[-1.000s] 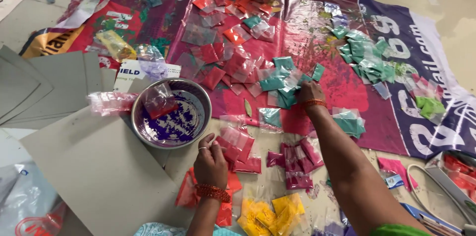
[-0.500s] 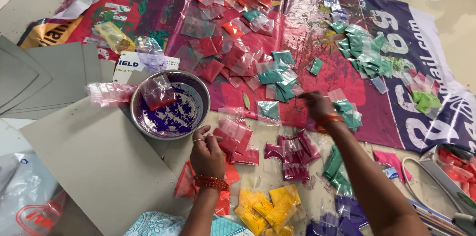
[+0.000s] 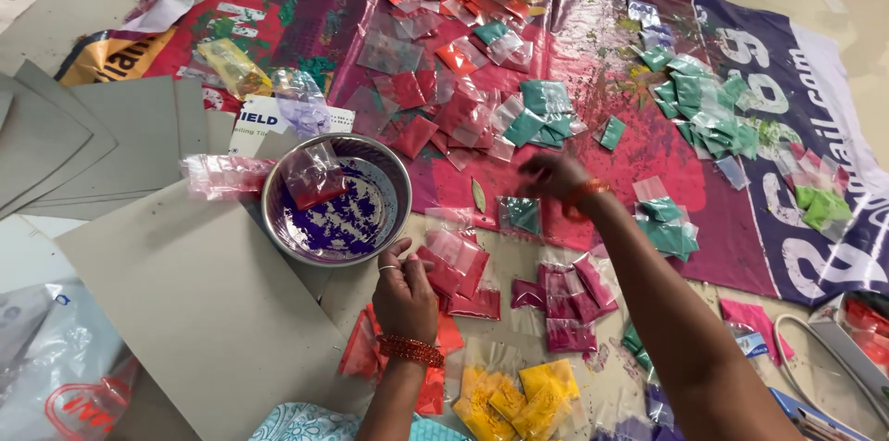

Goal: Sealing small plastic bags containing colored powders using a heat sealer.

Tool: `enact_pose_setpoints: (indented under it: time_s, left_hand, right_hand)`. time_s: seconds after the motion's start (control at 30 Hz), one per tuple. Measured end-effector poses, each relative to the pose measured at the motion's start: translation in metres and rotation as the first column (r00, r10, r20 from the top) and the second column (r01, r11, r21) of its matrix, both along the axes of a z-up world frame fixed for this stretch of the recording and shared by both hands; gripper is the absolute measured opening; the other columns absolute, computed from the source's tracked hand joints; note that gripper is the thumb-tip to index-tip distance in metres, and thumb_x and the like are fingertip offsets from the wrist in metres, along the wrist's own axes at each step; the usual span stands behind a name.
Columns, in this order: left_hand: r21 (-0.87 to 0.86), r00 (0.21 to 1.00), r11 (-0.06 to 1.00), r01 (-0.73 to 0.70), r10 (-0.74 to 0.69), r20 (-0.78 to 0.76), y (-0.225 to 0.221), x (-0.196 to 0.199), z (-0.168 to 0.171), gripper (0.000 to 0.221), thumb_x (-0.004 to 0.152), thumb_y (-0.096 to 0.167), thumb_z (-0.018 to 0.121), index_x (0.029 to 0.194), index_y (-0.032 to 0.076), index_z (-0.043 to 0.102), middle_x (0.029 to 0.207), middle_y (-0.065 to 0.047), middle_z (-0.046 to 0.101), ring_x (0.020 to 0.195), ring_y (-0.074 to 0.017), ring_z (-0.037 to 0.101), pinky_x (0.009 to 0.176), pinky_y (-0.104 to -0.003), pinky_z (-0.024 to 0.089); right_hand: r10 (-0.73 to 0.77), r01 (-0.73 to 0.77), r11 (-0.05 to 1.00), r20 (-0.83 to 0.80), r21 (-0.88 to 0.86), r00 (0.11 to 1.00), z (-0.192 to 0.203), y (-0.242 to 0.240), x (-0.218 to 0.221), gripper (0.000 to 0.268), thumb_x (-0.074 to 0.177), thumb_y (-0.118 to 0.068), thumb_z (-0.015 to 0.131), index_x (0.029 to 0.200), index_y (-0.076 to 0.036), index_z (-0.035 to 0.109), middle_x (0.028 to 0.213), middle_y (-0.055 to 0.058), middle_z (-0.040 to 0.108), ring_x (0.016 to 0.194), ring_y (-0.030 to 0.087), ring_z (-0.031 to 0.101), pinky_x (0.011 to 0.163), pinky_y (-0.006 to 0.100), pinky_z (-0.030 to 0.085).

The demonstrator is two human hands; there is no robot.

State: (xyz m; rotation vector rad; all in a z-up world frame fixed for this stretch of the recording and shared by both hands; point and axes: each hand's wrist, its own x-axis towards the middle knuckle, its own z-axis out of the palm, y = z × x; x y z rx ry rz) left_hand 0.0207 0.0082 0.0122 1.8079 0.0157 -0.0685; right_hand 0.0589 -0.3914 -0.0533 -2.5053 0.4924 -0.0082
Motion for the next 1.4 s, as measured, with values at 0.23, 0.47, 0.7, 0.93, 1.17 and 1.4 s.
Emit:
enact_pose_setpoints:
  time_s: [0.23,0.47,0.7,0.93,1.17,1.4]
  left_hand:
    - [0.035,0.998,0.998,0.060,-0.060,0.002,-0.005,-0.007,0.002,0.025,0.100,0.020,0.052,0.121,0.011,0.062,0.082,-0.006,0.078,0.074,-0.0223,0.076,0.066,-0.038,0.057]
    - [0.094,0.997,0.993,0.066,-0.069,0.027,-0.003,0.000,-0.009,0.024,0.100,0.021,0.053,0.121,0.012,0.063,0.083,-0.006,0.079,0.075,-0.0241,0.077,0.066,-0.039,0.057]
    - [0.185,0.991,0.979,0.083,-0.101,0.092,0.007,0.003,-0.004,0.029,0.097,0.025,0.059,0.123,0.015,0.064,0.081,-0.008,0.076,0.072,-0.0263,0.075,0.065,-0.041,0.057]
    - [0.274,0.928,0.962,0.005,-0.106,0.357,0.028,-0.022,-0.045,0.057,0.085,0.007,0.060,0.141,0.008,0.048,0.102,-0.013,0.066,0.085,-0.0338,0.068,0.070,-0.045,0.056]
    - [-0.061,0.963,0.981,0.184,-0.167,0.212,0.076,-0.086,0.043,0.086,0.086,0.001,0.060,0.160,0.003,0.017,0.132,-0.017,0.060,0.093,-0.0279,0.070,0.077,-0.032,0.059]
    - [0.620,0.556,0.784,-0.030,-0.502,0.662,0.234,-0.039,-0.170,0.089,0.064,0.042,0.084,0.141,0.006,0.058,0.109,-0.016,0.071,0.082,-0.0286,0.056,0.082,-0.055,0.054]
  right_hand:
    - [0.129,-0.151,0.976,-0.141,-0.159,0.982,-0.019,0.022,-0.040,0.073,0.056,-0.030,0.096,0.122,-0.012,0.068,0.108,0.015,0.072,0.097,0.035,0.069,0.084,0.047,0.056]
    - [-0.544,0.355,0.663,0.098,0.659,0.833,-0.003,-0.024,-0.016,0.038,0.092,-0.023,0.075,0.123,-0.004,0.069,0.101,0.018,0.074,0.079,0.028,0.068,0.072,0.043,0.054]
    - [0.084,-0.026,0.970,0.233,-0.243,0.969,0.097,0.061,-0.172,0.026,0.096,-0.017,0.069,0.120,-0.006,0.070,0.102,0.015,0.075,0.089,0.026,0.072,0.074,0.038,0.056]
    - [0.056,-0.140,0.982,-0.518,-0.123,0.854,0.202,0.130,-0.457,0.047,0.092,-0.036,0.068,0.137,-0.025,0.062,0.127,0.004,0.068,0.117,0.029,0.065,0.097,0.042,0.053]
    - [-0.227,0.164,0.620,0.025,-0.767,0.974,0.139,0.179,-0.659,0.055,0.085,-0.052,0.053,0.136,-0.031,0.058,0.143,0.000,0.054,0.133,0.026,0.043,0.110,0.064,0.019]
    - [-0.215,0.276,0.633,0.177,-0.723,0.960,0.195,0.243,-0.624,0.053,0.089,-0.045,0.053,0.139,-0.029,0.052,0.146,0.000,0.048,0.143,0.028,0.034,0.116,0.066,0.012]
